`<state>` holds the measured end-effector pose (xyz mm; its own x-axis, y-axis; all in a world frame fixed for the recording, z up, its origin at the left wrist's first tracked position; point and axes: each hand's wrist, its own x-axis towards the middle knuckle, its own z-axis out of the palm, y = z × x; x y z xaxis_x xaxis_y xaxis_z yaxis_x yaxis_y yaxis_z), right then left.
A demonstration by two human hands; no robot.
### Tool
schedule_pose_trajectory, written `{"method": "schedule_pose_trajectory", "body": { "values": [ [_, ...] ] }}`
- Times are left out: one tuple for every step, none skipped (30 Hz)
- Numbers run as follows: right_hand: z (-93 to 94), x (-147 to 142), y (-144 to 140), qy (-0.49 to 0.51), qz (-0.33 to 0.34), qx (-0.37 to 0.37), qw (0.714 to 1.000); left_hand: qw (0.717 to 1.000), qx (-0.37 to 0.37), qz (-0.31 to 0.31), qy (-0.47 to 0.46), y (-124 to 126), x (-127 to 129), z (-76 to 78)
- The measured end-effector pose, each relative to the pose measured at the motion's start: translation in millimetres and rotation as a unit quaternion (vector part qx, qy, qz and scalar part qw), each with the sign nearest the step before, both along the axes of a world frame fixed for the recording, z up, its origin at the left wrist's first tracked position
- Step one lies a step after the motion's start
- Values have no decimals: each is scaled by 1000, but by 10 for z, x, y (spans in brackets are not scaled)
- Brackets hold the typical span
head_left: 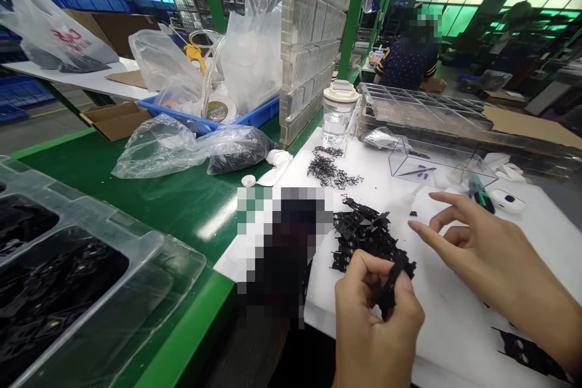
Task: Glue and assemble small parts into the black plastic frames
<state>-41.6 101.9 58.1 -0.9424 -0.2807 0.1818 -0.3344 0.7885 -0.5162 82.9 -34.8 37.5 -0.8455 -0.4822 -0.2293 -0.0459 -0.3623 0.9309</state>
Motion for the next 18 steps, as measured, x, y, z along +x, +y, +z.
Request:
{"method": "schedule_pose_trajectory", "body": {
  "values": [
    [-6, -35, -32, 2, 0, 22, 1000, 1000, -3, -3, -3, -3, 2, 10],
    [-16, -71, -71, 7, 0, 39, 999, 1000, -6, -6, -5, -6, 6, 17],
    [-30, -106, -114, 16, -1, 50, 999, 1000, -10, -9, -5, -9, 11, 22],
    [-47, -139, -158, 28, -1, 56, 998, 1000, -13, -12, -4, -12, 16, 25],
    [-66, -169, -200, 38, 3, 60, 997, 1000, -13, -15, -3, -16, 22, 27],
    [-86, -192, -239, 46, 9, 62, 997, 1000, -9, -18, -2, -21, 26, 30],
    [-106, -210, -271, 52, 15, 60, 997, 1000, -4, -21, 0, -25, 30, 34],
    [-125, -220, -296, 57, 22, 57, 997, 1000, 3, -26, 1, -29, 32, 39],
    [-143, -225, -314, 63, 28, 53, 996, 1000, 8, -28, 2, -32, 33, 45],
    [-157, -226, -325, 68, 32, 48, 996, 1000, 9, -29, 1, -35, 34, 52],
    [-165, -222, -331, 73, 35, 42, 996, 1000, 8, -28, -1, -37, 34, 59],
    [-165, -215, -331, 76, 38, 35, 996, 1000, 7, -27, -4, -38, 34, 65],
    [-156, -204, -327, 79, 40, 28, 996, 1000, 7, -26, -6, -40, 34, 70],
    [-136, -188, -321, 84, 40, 18, 996, 1000, 9, -25, -10, -41, 35, 72],
    [-106, -167, -310, 93, 37, 2, 995, 1000, 12, -24, -12, -42, 35, 72],
    [-68, -139, -297, 106, 34, -19, 994, 1000, 15, -24, -13, -44, 35, 69],
    [-25, -103, -281, 117, 36, -46, 991, 999, 17, -23, -13, -46, 35, 61],
    [19, -61, -262, 123, 41, -74, 989, 1000, 19, -22, -13, -48, 35, 50]
  ]
}}
